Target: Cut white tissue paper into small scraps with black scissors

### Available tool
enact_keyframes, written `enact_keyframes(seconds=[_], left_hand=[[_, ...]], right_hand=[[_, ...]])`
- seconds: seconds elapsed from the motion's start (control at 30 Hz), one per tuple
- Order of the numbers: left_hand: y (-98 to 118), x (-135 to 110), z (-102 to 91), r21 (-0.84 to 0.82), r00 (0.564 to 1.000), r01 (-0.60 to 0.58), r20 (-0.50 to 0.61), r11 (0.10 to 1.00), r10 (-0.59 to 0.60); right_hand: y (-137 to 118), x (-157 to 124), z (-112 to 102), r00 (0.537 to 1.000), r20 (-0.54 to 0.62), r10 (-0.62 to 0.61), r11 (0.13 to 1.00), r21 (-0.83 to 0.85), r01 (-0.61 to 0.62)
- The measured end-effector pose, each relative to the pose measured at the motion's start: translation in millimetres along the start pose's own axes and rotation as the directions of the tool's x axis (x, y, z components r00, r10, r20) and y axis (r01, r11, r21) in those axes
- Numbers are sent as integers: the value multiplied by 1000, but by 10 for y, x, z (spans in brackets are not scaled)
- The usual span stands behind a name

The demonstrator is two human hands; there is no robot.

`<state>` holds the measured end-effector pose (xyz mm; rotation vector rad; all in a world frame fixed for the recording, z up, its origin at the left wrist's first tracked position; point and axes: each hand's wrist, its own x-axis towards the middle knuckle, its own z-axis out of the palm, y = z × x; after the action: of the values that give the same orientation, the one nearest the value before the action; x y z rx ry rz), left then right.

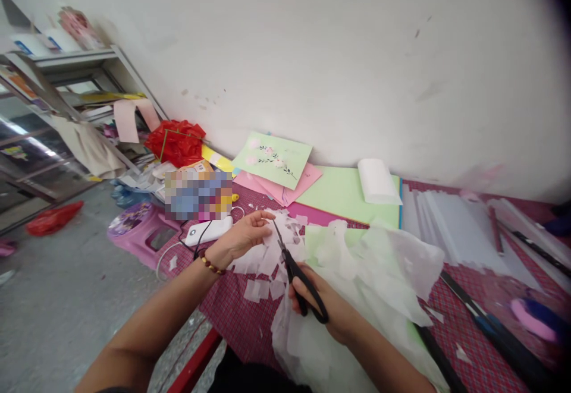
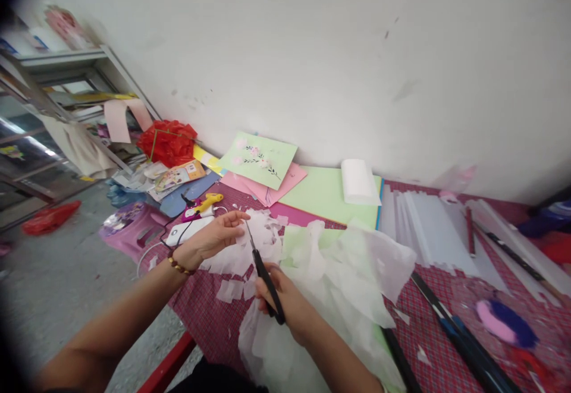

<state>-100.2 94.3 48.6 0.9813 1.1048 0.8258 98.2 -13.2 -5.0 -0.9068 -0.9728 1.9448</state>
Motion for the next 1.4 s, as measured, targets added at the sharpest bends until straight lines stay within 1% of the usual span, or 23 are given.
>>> enact_keyframes(seconds=[0.2,0.4,0.47,0.53,0.6,0.63,0.7,0.73,0.77,0.83,0.87,0.9,0.93,0.97,1.03,1.1,1.17,1.2,1.23,1.27,1.3,1.37,1.4], left_hand=[[32,-20,-7,63,1000,-10,2,998,10],[10,-7,-5,56,1000,-5,-18,998,6],[-5,7,-34,49,1000,2,-11,999,-1],[-9,32,-105,65,1000,2,-8,998,-1],[3,65,-217,135,999,-26,-17,990,28],[12,81,-282,198,998,-50,-28,979,56],[22,93,-395,364,983,-134,-73,922,171],[16,79,-429,449,962,-187,-98,874,256],[-2,47,-438,527,931,-236,-118,817,344],[-80,-78,-371,627,866,-307,-128,716,483],[-139,-166,-299,648,850,-329,-113,686,515],[-210,-262,-210,657,849,-344,-88,671,522],[-288,-356,-114,658,856,-359,-51,662,514],[-366,-437,-24,662,870,-373,7,650,492],[-495,-521,104,691,882,-409,131,596,454],[-545,-474,126,747,872,-425,185,511,454],[-494,-323,55,807,857,-413,187,423,481],[-434,-229,2,827,849,-400,172,395,499],[-358,-135,-51,836,847,-381,144,395,511],[-271,-50,-98,830,852,-358,104,427,512],[-184,21,-134,805,864,-333,52,491,501],[-38,112,-166,670,901,-282,-62,687,430],[7,135,-163,549,921,-257,-111,796,374]], right_hand=[[3,37,35,999,-31,-11,1000,-24,10],[38,106,37,990,-138,10,996,-83,-22],[39,111,30,992,-126,13,996,-91,-25],[34,104,13,996,-84,13,998,-59,-18],[26,91,-19,999,-50,16,1000,21,-15],[22,84,-40,999,-48,23,997,74,-19],[15,68,-85,996,-76,51,984,172,-37],[11,58,-106,993,-95,64,977,207,-43],[8,46,-123,991,-115,75,972,231,-47],[8,16,-144,986,-136,94,967,249,-57],[13,-3,-149,985,-139,100,966,251,-63],[20,-22,-150,985,-136,108,965,252,-71],[30,-42,-149,984,-134,116,964,253,-79],[40,-62,-146,984,-131,123,963,255,-86],[58,-102,-137,984,-127,123,961,262,-86],[64,-141,-126,986,-128,111,962,263,-74],[60,-182,-112,987,-127,96,967,245,-63],[57,-202,-105,988,-127,85,971,232,-54],[55,-221,-97,989,-124,76,975,216,-48],[55,-237,-88,990,-120,68,979,200,-43],[58,-249,-79,991,-118,60,982,185,-38],[71,-257,-61,992,-112,56,985,167,-37],[81,-254,-53,993,-106,57,985,168,-38]])
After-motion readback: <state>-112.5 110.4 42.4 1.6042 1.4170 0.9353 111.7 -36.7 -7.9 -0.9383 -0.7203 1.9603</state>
